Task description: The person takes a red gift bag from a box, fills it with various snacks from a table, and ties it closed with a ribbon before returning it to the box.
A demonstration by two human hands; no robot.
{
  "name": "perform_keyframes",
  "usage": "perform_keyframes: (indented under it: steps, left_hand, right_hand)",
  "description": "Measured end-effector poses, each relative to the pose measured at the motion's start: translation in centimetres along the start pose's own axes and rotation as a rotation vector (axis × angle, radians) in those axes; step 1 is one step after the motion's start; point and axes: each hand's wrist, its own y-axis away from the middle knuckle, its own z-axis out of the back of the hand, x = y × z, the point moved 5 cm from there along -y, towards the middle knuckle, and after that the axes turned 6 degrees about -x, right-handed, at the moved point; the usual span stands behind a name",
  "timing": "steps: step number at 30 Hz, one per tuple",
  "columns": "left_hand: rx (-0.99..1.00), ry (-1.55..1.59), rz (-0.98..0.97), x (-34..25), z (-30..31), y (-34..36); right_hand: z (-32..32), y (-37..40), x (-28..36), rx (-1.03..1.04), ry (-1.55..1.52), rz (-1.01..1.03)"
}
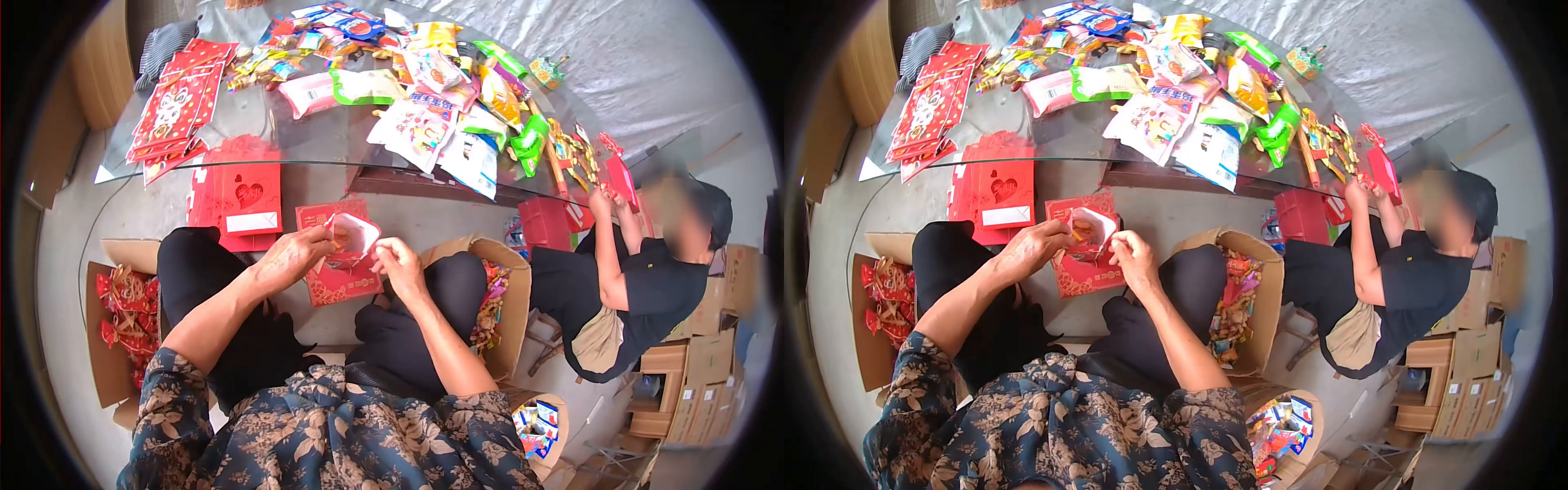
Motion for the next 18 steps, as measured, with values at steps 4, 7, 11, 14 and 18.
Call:
perform_keyframes:
  steps: [4, 7, 11, 14, 18]
  left_hand:
    - [0.011, -0.143, -0.098, 0.5, -0.9, -0.8]
    - [-0.015, -0.174, -0.123, 0.0, -1.6, -1.7]
    - [0.009, -0.29, -0.079, 0.5, -1.6, -2.6]
    - [0.02, -0.344, 0.124, 2.5, -1.7, -3.0]
    - [-0.105, -0.271, 0.169, 1.9, -0.3, -3.5]
  right_hand:
    - [-0.4, 0.0, -2.1, 0.017, -0.039, -0.022]
    - [0.4, 0.4, -0.7, -0.033, -0.016, -0.008]
    - [0.6, -0.4, -2.8, -0.046, -0.196, -0.027]
    - [1.1, -0.2, -2.5, -0.014, -0.144, -0.047]
    - [-0.1, -0.1, -1.4, 0.077, -0.172, -0.14]
